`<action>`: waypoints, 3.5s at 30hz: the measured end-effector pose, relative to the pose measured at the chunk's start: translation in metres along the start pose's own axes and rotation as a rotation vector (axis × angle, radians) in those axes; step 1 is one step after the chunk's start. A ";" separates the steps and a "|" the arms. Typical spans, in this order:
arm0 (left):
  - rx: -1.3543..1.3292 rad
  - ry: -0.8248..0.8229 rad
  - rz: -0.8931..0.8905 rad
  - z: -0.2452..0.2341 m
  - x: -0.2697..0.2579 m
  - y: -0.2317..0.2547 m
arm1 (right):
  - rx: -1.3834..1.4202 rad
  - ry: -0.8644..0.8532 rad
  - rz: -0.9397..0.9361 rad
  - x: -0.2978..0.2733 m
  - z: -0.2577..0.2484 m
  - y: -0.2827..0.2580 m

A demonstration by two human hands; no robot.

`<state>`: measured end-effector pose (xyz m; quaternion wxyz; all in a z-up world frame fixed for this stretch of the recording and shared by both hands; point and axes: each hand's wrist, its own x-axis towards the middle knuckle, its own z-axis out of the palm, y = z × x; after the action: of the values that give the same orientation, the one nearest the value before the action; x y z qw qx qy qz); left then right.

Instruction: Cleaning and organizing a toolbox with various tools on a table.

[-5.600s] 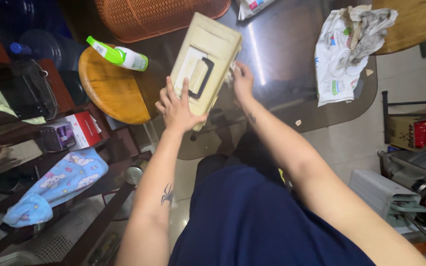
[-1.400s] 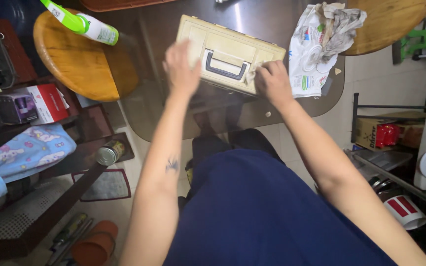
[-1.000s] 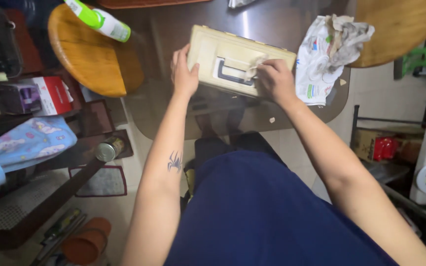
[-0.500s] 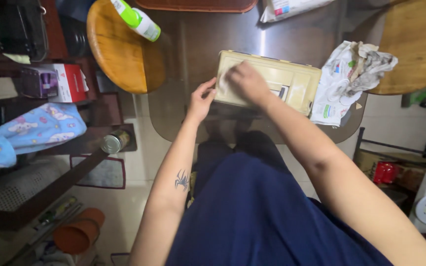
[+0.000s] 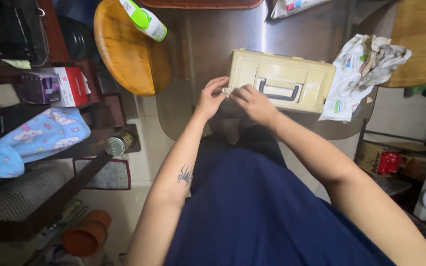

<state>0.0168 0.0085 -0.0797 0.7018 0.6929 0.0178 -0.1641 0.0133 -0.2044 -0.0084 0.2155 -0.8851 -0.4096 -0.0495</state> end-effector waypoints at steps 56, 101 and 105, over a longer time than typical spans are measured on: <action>0.186 -0.125 -0.130 -0.019 0.020 -0.041 | -0.063 -0.004 0.110 -0.029 0.035 -0.030; 1.528 -0.705 0.308 0.066 0.133 0.128 | 0.690 1.285 1.338 -0.150 0.061 0.067; 1.476 -0.674 0.270 0.063 0.159 0.133 | 0.331 1.064 1.294 -0.137 0.045 0.091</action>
<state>0.1880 -0.0876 0.0117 0.0471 0.8858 -0.3901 -0.2471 -0.0133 -0.3339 -0.1158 0.4918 -0.7607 0.3303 -0.2653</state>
